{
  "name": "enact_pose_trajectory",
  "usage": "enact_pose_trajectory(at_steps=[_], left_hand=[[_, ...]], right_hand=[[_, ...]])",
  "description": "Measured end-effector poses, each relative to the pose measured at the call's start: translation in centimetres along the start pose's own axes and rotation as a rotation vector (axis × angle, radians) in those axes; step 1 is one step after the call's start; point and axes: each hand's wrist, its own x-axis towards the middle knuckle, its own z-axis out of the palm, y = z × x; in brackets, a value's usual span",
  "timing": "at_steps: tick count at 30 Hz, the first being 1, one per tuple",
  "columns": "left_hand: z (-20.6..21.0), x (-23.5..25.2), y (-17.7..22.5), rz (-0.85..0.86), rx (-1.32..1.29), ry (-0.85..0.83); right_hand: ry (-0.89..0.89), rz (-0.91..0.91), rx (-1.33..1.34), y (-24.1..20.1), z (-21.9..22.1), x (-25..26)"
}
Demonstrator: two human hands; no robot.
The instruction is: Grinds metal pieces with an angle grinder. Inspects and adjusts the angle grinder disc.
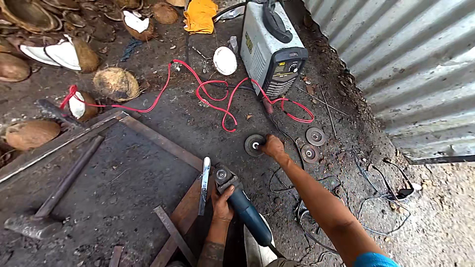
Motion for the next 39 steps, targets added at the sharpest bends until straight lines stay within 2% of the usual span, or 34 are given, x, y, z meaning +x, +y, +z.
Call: enact_pose_trajectory(at_steps=[3,6,8,10,15,32,35,39], left_hand=[[-0.1,-0.3,-0.4,-0.011,0.004,-0.012],[0.1,-0.4,-0.9,-0.019,0.036,-0.045],[0.2,-0.4,-1.4,-0.024,0.07,-0.101],[0.5,-0.6,-1.6,-0.04,0.104,-0.136],[1.1,-1.1,-2.3,-0.059,0.087,-0.162],[0.7,-1.4,-2.4,-0.063,0.051,-0.175],[0.7,-1.4,-2.4,-0.068,0.045,-0.17],[0.7,-1.4,-2.4,-0.077,0.034,-0.168]], right_hand=[[-0.02,-0.151,0.268,1.8,-1.3,-0.7],[-0.008,-0.192,0.629,1.9,-2.7,-4.5],[-0.096,-0.176,0.963,0.8,-3.2,-8.4],[-0.226,-0.172,1.145,-0.5,-2.8,-12.3],[-0.283,-0.248,1.126,-1.2,0.7,-16.1],[-0.118,-0.342,0.943,1.0,4.8,-16.0],[-0.101,-0.287,0.938,1.0,4.7,-16.4],[-0.145,-0.016,1.128,1.5,2.8,-17.7]])
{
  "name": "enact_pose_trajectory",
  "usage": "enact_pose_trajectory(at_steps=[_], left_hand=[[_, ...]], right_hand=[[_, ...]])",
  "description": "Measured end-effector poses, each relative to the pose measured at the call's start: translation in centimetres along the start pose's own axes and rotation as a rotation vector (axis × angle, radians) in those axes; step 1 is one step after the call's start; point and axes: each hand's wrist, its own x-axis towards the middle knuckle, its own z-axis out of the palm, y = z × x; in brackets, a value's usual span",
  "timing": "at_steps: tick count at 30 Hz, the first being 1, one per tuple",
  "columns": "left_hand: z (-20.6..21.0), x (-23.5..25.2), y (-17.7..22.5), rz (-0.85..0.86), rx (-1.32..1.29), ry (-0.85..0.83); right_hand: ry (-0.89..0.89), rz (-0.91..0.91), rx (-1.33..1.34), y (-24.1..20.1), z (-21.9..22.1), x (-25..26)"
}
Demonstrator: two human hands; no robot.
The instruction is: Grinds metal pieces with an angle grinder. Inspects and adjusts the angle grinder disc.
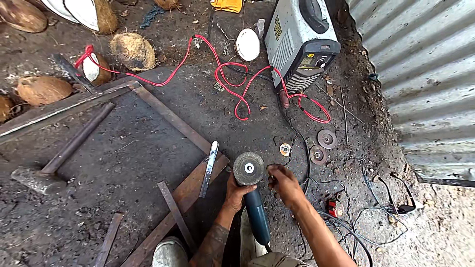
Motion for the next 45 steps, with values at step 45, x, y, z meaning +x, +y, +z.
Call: enact_pose_trajectory(at_steps=[45], left_hand=[[0.4,0.5,-0.5,-0.005,0.098,-0.057]], right_hand=[[0.022,-0.886,-1.248,-3.2,1.5,0.4]])
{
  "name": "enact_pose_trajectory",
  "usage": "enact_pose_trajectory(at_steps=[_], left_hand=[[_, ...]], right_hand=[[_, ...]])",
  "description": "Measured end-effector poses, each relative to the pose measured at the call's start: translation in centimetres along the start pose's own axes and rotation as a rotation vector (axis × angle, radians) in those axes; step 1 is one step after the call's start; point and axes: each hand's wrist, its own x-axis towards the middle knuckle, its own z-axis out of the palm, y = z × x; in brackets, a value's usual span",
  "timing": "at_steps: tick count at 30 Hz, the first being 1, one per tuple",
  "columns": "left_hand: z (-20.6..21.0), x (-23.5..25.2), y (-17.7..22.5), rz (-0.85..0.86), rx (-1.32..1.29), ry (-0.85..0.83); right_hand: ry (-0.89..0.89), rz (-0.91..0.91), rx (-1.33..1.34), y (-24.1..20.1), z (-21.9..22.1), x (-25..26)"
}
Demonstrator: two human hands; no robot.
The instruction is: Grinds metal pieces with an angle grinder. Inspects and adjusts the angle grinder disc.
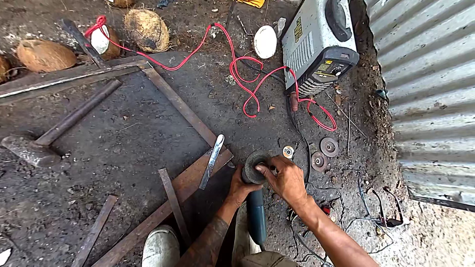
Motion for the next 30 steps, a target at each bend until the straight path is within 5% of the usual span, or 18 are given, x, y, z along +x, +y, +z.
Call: enact_pose_trajectory(at_steps=[5,13,30], left_hand=[[0.0,0.0,0.1,-0.017,0.0,0.001],[0.0,-0.1,0.2,-0.028,0.015,0.0],[-0.1,-0.1,0.1,-0.009,-0.004,-0.02]], right_hand=[[-0.183,-0.152,-0.01,0.3,-0.5,-0.3],[-0.185,0.023,-0.087,-0.2,-0.8,0.8],[0.005,-0.015,-0.029,0.0,1.1,-0.4]])
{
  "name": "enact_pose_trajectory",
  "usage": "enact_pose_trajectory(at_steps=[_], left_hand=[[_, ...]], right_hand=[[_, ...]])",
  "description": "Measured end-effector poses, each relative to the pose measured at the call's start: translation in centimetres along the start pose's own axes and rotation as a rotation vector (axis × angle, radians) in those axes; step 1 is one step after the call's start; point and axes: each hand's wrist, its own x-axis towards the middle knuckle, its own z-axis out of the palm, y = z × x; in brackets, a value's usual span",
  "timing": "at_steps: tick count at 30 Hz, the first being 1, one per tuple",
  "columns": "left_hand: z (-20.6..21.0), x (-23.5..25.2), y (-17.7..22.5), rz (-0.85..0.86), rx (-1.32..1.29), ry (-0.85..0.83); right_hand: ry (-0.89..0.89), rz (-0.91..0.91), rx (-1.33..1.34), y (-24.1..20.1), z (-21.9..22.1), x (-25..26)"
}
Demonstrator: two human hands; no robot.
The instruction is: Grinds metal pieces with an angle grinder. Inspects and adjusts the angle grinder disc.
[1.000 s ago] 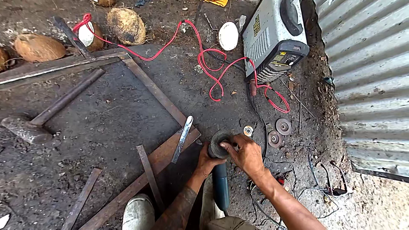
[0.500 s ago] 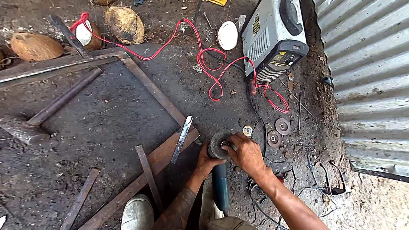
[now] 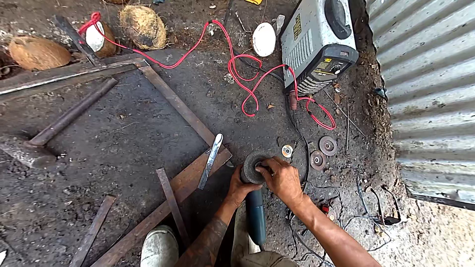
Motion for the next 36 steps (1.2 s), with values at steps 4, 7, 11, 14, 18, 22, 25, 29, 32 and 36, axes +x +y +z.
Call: enact_pose_trajectory(at_steps=[4,7,11,14,18,22,25,29,32,36], left_hand=[[0.0,0.0,0.0,-0.008,0.001,0.005],[0.0,-0.1,-0.1,-0.028,0.014,0.02],[0.1,-0.1,-0.1,-0.028,0.024,0.02],[0.2,-0.2,0.1,-0.029,0.03,0.027],[0.2,-0.2,0.0,-0.036,0.041,0.027],[0.1,-0.1,-0.2,-0.038,0.043,0.023],[0.1,-0.1,-0.2,-0.041,0.043,0.02],[0.1,-0.2,-0.1,-0.042,0.028,0.018],[0.4,-0.2,0.0,-0.042,0.034,0.011],[0.3,-0.3,0.1,-0.05,0.045,0.006]], right_hand=[[-0.086,-0.004,-0.025,-0.5,-0.9,-0.3],[-0.089,-0.018,-0.047,-0.6,-1.1,-0.6],[-0.082,-0.008,-0.053,-0.7,-1.0,-0.7],[-0.088,0.011,-0.073,-1.0,-1.0,-0.5],[-0.113,0.07,-0.121,-1.3,-1.1,0.1],[-0.16,0.144,-0.112,-1.1,-1.5,0.4],[-0.18,0.155,-0.082,-0.8,-2.2,0.3],[-0.141,-0.036,-0.013,-0.3,-2.7,0.0],[-0.191,-0.078,-0.035,-0.2,-2.4,0.2],[-0.195,-0.052,-0.097,-0.5,-2.1,0.3]])
